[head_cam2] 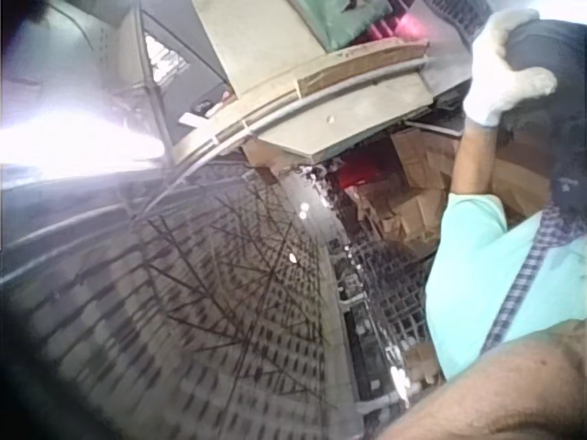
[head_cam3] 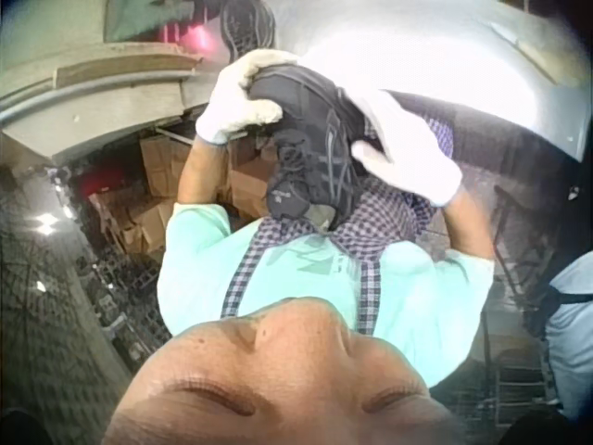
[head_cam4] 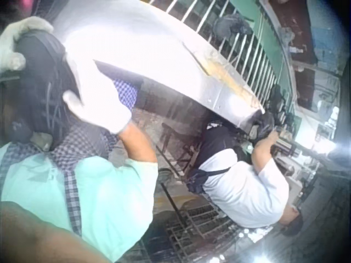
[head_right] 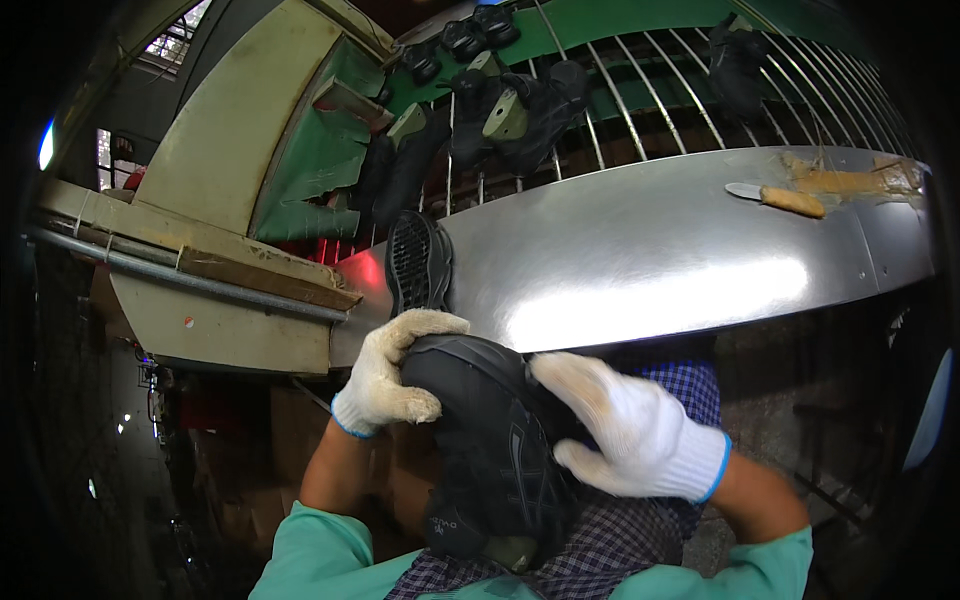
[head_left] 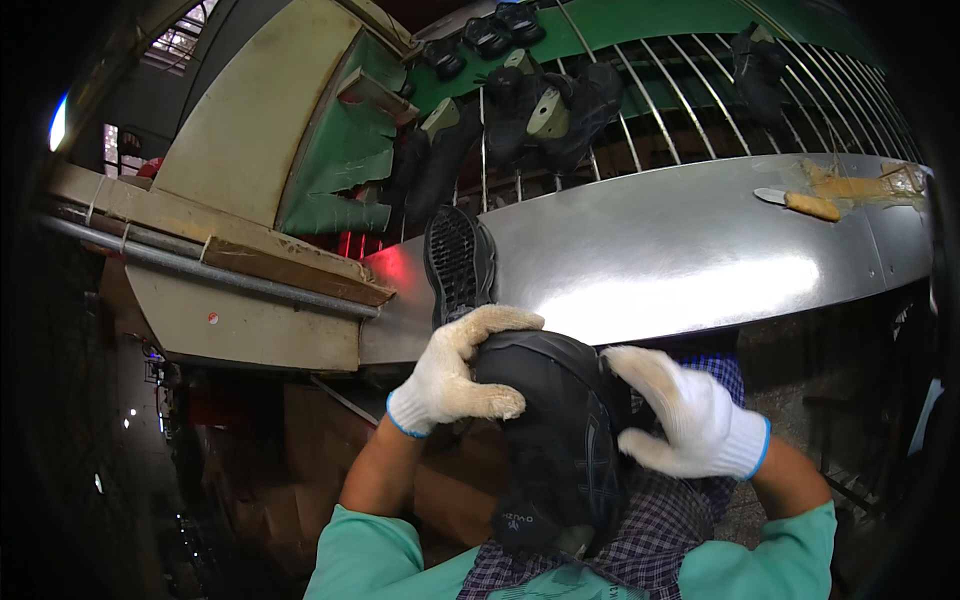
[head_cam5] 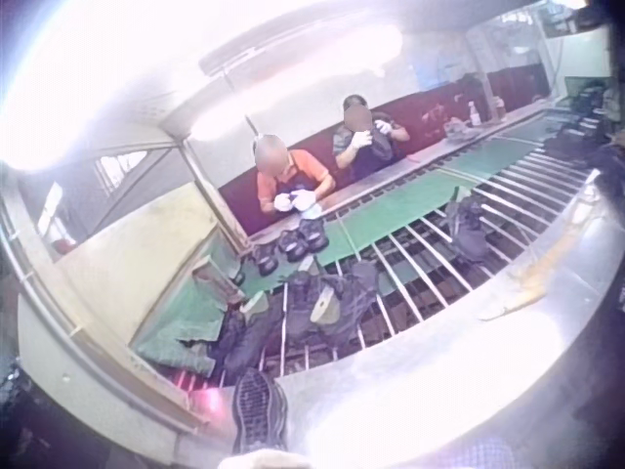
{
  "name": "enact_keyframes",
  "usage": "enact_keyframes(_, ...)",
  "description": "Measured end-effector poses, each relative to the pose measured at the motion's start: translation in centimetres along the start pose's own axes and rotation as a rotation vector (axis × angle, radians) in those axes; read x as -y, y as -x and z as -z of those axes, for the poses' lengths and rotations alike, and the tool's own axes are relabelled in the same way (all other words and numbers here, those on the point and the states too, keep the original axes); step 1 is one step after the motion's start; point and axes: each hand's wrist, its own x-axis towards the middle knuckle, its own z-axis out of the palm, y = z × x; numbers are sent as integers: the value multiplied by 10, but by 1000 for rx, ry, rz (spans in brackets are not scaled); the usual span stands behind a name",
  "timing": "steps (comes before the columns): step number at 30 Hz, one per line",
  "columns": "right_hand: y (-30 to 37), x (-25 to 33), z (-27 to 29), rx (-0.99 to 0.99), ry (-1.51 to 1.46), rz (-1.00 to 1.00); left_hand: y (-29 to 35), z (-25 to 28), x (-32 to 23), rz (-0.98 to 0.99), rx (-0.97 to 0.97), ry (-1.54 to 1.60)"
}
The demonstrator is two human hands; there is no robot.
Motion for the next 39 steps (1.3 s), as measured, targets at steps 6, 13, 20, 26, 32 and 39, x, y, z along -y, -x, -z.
enact_keyframes(6, -2, -40, -55, -308, -11, 38, -14, 14, 21, 0, 91, 98)
enact_keyframes(13, -16, -36, -55, -330, -122, 41, -18, 26, 37, -9, 55, 79)
enact_keyframes(20, -28, -23, -30, -97, 18, 116, -14, 25, 45, -16, -5, 148)
enact_keyframes(26, -2, -25, -34, -55, -56, 73, -14, 15, 48, -16, -50, 131)
enact_keyframes(32, 28, -5, -44, -102, -174, -45, -16, 10, 50, -122, -75, 81)
enact_keyframes(39, 9, -16, -41, -155, -68, 13, -27, 1, 28, -59, 36, 208)
